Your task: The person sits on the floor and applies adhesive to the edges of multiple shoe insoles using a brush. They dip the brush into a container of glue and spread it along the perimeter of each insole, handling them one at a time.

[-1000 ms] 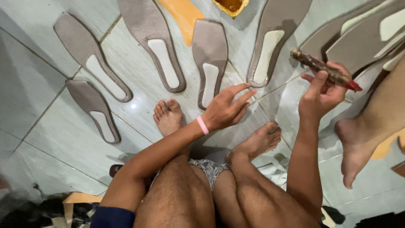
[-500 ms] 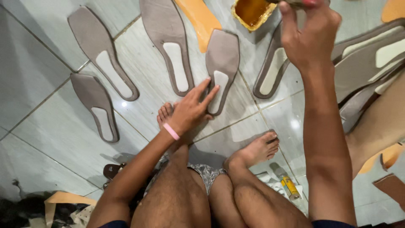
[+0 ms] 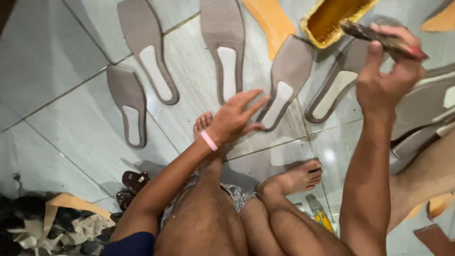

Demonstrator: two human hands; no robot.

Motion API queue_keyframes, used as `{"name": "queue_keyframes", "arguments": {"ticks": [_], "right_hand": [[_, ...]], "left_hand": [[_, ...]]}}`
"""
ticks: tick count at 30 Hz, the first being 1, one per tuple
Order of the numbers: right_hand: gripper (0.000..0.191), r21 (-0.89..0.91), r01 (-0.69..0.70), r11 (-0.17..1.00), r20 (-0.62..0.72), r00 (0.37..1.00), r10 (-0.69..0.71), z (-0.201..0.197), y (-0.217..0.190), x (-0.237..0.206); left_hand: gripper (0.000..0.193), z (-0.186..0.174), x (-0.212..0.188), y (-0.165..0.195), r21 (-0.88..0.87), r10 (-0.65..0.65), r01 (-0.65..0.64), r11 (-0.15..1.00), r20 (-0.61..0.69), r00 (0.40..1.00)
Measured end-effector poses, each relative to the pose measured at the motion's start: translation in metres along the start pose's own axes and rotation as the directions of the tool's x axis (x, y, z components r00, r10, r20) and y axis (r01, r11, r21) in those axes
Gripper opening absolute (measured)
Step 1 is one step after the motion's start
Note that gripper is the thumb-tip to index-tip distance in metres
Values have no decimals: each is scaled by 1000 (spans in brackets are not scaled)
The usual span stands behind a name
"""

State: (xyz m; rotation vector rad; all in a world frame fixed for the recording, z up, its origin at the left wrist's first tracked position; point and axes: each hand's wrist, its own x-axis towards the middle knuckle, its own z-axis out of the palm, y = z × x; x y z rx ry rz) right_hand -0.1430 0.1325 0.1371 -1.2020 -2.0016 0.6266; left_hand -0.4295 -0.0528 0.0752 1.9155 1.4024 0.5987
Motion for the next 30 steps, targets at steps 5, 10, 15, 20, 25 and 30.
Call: {"name": "queue_keyframes", "arguments": {"ticks": [5,10,15,20,25,30], "right_hand": [[17,120,-160,980,-17,986,163,-21,11,-22],[20,190,-210,959,-45,974,222,-12,13,-38],[26,302,-306,903,-107,930,351,2,-1,-60],[31,405,-332,852,-186,882,433,-11,-16,-84],[38,477,-360,802,-264,811,522,-22,-16,-110],[35,485,-389,783,-292,772,564,-19,-15,-134]], "left_hand": [[87,-54,-84,-54,94,-429,633,769,-658,619],[115,-130,-197,-101,47,-811,939,340,-490,318],[82,-129,-230,-97,-268,-932,929,255,-326,162],[33,-128,-223,-42,205,-557,711,673,-493,669],[33,-90,-153,4,-413,-390,346,842,-23,921],[56,4,-32,28,-521,-472,545,657,279,836]]}}
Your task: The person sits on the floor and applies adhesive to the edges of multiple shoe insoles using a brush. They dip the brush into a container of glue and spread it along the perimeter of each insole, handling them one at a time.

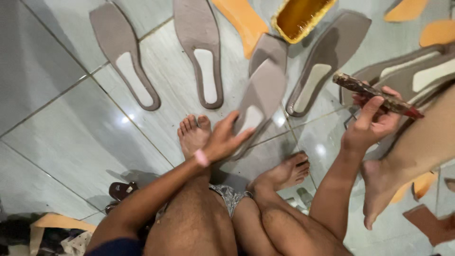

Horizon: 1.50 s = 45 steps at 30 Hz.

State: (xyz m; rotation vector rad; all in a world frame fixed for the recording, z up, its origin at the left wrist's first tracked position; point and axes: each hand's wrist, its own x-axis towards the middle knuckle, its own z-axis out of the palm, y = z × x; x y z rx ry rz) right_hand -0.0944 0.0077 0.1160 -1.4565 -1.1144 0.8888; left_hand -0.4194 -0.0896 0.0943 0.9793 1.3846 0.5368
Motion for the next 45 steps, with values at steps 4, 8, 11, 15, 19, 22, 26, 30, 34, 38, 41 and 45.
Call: {"name": "queue_keyframes", "arguments": {"ticks": [4,8,11,15,19,22,26,30,34,38,41,45], "right_hand": [[35,-26,-24,999,-17,1000,24,-10,-1,-17],[35,-43,-38,998,-23,999,37,-20,-1,-29],[34,-40,-61,997,-32,998,60,-24,2,-33],[32,-37,-71,997,-24,997,70,-28,5,-35],[31,29,-73,997,-69,995,75,-26,9,-35],[35,250,-89,964,-118,986,121,-20,12,-32],[34,271,-98,958,-125,983,136,-17,11,-29],[30,196,-83,977,-99,990,103,-21,6,-31],[27,43,-83,996,-49,995,85,-19,-3,-25],[27,-2,23,1000,35,999,-23,10,-19,13],[20,-142,239,961,207,956,-207,49,-34,52],[11,-309,439,843,425,857,-291,103,-54,90]], "left_hand": [[59,47,39,5,6,183,-183,983,-77,980],[65,57,37,-5,174,310,-296,939,-61,949],[77,49,27,-10,153,281,-268,951,-68,957],[77,11,19,-6,461,396,-270,845,-201,896],[81,-7,14,5,621,467,-310,720,-104,878],[94,23,18,14,626,542,-415,660,-15,840],[95,40,34,11,635,615,-444,632,-63,786],[87,27,26,-5,548,452,-300,781,-165,877],[93,21,18,-9,560,413,-265,785,-154,897],[103,19,13,7,625,483,-335,705,-77,872],[105,4,14,18,726,556,-359,586,-38,830],[102,-27,24,18,632,387,-367,683,113,915]]}}
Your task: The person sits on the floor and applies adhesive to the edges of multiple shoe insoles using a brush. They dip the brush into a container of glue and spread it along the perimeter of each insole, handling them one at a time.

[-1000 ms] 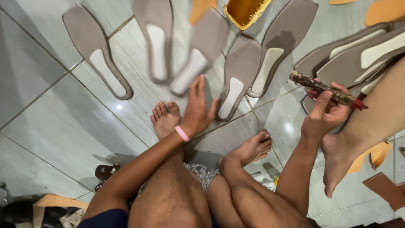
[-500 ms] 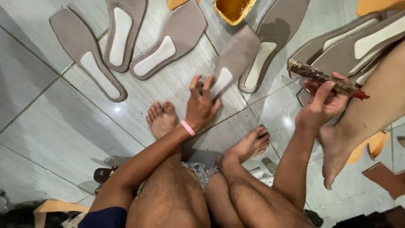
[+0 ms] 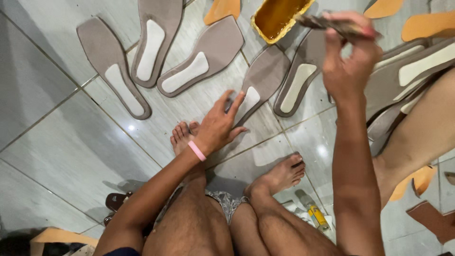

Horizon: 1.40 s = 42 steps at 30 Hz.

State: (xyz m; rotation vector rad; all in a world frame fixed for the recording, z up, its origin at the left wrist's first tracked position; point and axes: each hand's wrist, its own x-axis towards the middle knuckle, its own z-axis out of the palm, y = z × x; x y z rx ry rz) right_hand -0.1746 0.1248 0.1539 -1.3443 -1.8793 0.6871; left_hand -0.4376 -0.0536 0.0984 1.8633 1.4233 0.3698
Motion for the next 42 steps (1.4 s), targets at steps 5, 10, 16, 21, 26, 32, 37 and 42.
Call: {"name": "queue_keyframes", "arguments": {"ticks": [5,10,16,21,26,32,37,42], "right_hand": [[13,-74,121,990,113,987,-112,26,-7,39],[10,14,28,1000,-37,999,-27,12,13,1],[27,288,-173,942,-304,916,261,-20,30,-82],[34,406,-223,886,-297,885,359,-20,20,-126],[33,385,-139,912,-243,938,246,-14,12,-101],[16,84,-83,993,-23,996,85,12,-4,-17],[12,-98,181,978,110,979,-171,36,-6,29],[16,-54,256,965,152,957,-246,41,10,27]], "left_hand": [[101,13,-4,6,11,-116,116,993,138,984],[95,29,-16,23,-52,-88,90,995,44,995],[58,36,8,17,198,188,-169,966,-82,979],[57,51,25,27,334,241,-212,918,-48,969],[70,54,28,35,311,198,-155,938,-110,974],[72,29,-2,20,190,196,-195,962,12,980],[95,27,-32,9,227,170,-190,955,105,980],[90,42,-32,2,227,217,-219,949,34,976]]}}
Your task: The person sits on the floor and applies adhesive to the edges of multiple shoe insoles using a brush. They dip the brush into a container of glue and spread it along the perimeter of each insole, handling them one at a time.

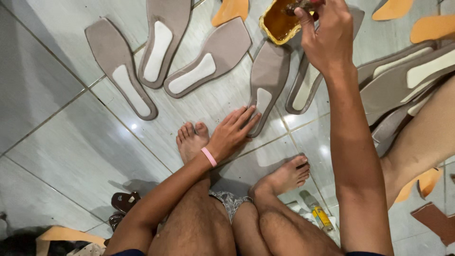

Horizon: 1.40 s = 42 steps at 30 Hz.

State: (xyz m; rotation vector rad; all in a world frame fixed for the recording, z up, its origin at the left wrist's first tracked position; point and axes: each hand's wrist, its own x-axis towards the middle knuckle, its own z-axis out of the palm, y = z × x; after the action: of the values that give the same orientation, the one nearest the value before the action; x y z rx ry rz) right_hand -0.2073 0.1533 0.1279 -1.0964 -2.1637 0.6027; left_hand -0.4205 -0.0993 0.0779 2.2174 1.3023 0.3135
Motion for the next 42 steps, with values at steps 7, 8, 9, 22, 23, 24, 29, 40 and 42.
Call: {"name": "queue_keyframes", "arguments": {"ticks": [7,8,9,22,23,24,29,40,42], "right_hand": [[12,-120,-15,993,57,998,22,1,10,-3],[12,-83,-10,996,38,999,13,0,10,-3],[11,-48,-2,999,19,1000,3,-2,10,-3],[14,-132,-44,990,-128,991,27,-43,19,-18],[13,-148,-46,988,-124,992,28,-45,18,-20],[11,-162,-48,986,-120,992,28,-46,17,-22],[2,-154,-15,988,-76,997,3,-49,12,-28],[9,-359,116,926,-16,991,-130,-84,17,-44],[13,-121,-7,993,-129,992,-8,-92,10,-56]], "left_hand": [[91,2,5,-2,-103,-14,13,995,-7,1000],[92,2,6,-2,-112,-26,25,993,-11,1000],[92,1,9,-2,-117,-28,26,993,-17,999],[69,-3,11,-9,-245,-45,10,969,-136,990],[63,-2,10,-9,-230,-55,18,973,-155,986],[61,-2,10,-9,-217,-58,22,976,-161,985],[59,-5,14,-7,-184,-60,29,983,-168,984],[51,-9,54,25,449,56,-93,888,96,994],[52,-2,67,39,498,22,-78,863,117,993]]}}
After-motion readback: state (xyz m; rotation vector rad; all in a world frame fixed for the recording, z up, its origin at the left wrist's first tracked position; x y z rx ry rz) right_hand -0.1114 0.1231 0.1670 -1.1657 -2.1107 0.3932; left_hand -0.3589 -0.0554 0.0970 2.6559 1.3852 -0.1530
